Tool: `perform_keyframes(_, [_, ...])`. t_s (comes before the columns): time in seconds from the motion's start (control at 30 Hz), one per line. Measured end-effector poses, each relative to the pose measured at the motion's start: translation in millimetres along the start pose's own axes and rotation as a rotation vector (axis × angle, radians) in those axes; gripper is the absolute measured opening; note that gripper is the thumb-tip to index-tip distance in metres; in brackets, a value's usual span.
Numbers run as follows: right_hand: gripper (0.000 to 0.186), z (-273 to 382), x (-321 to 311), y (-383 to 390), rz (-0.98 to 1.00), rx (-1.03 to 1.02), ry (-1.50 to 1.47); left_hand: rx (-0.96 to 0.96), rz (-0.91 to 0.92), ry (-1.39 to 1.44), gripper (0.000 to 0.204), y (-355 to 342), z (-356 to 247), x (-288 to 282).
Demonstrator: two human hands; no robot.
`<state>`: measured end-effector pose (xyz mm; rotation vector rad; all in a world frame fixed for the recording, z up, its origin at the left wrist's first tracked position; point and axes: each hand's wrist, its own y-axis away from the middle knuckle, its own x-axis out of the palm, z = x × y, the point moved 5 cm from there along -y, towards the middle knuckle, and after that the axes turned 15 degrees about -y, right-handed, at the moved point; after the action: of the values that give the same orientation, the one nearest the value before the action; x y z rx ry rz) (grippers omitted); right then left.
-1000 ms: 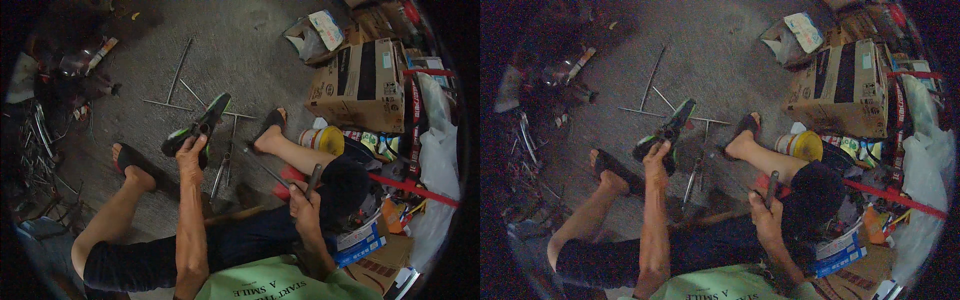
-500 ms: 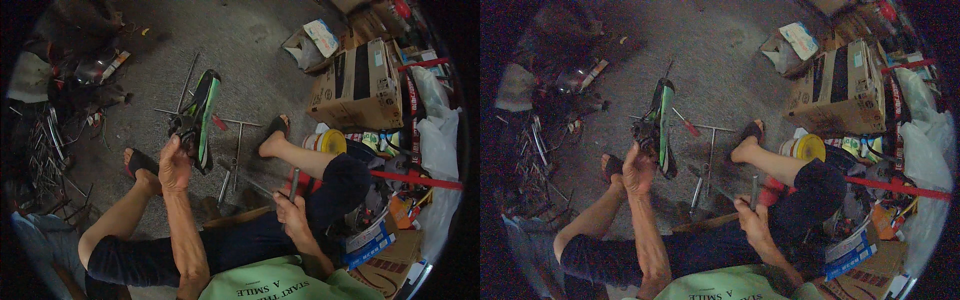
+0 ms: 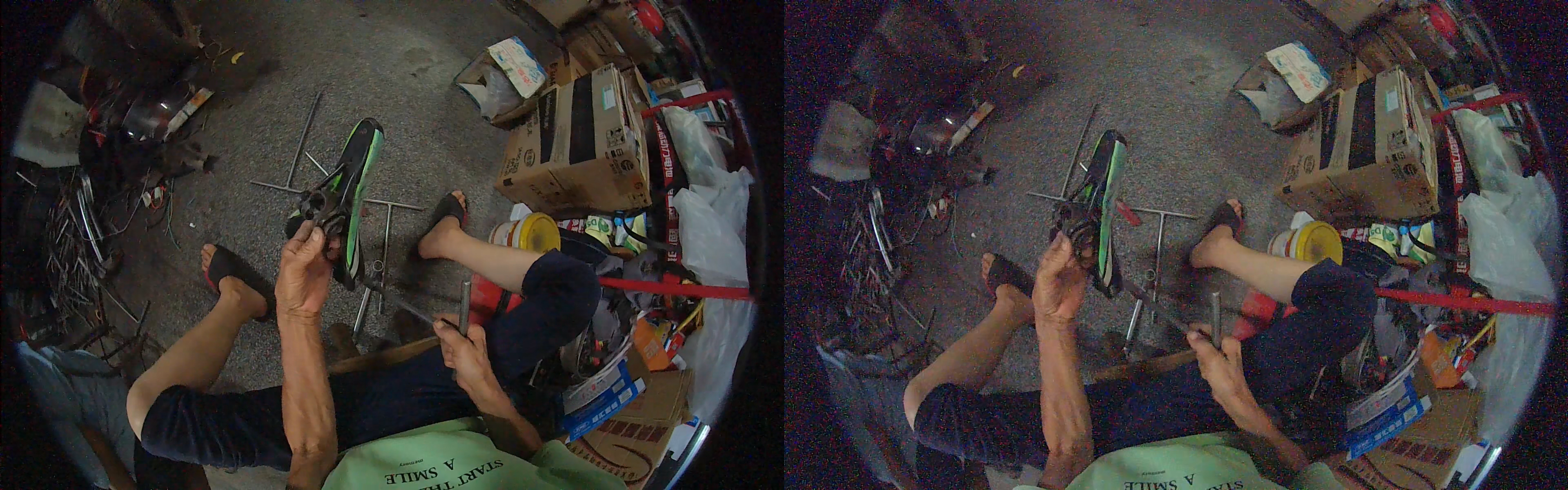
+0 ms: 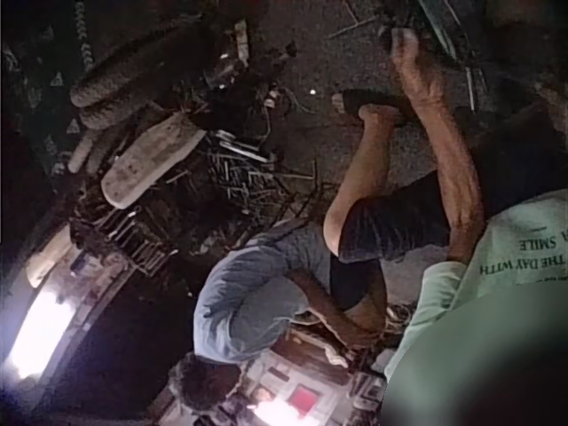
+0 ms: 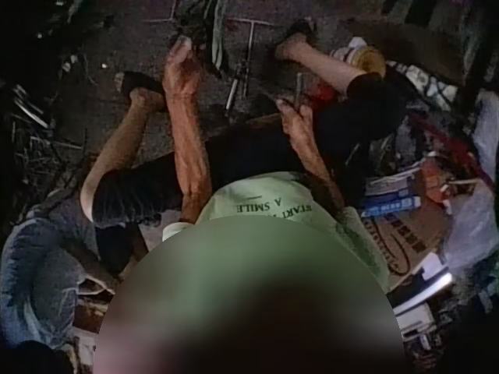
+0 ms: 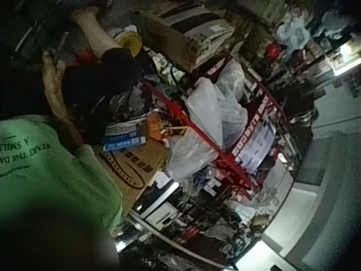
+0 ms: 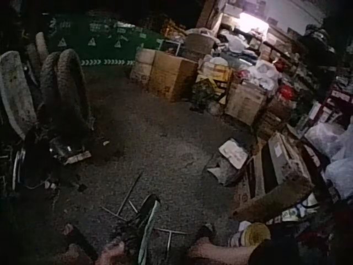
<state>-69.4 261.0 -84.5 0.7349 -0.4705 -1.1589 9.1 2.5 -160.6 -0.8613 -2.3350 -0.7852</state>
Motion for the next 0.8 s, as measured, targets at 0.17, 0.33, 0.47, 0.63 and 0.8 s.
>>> perform_keyframes(0.17, [0.019, -4, -4, -8, 0.029, 0.05, -0.054, 0.019, -0.074, -0.217, 0.028, -2, -8, 2])
perform_keyframes(0.33, [0.014, -6, -1, -32, 0.001, 0.241, -0.237, -0.049, -0.235, -0.342, 0.022, -7, 3, -8])
perform_keyframes(0.47, [0.024, -26, 14, -81, 0.16, 0.397, -0.26, -0.18, -0.327, -0.345, 0.017, -11, 33, -51])
perform_keyframes(0.63, [0.019, -56, 38, -130, 0.224, 0.545, -0.315, -0.27, -0.405, -0.333, 0.013, -9, 58, -76])
perform_keyframes(0.8, [0.018, -75, 36, -166, 0.166, 0.523, -0.222, -0.33, -0.52, -0.309, 0.017, -13, 72, -98])
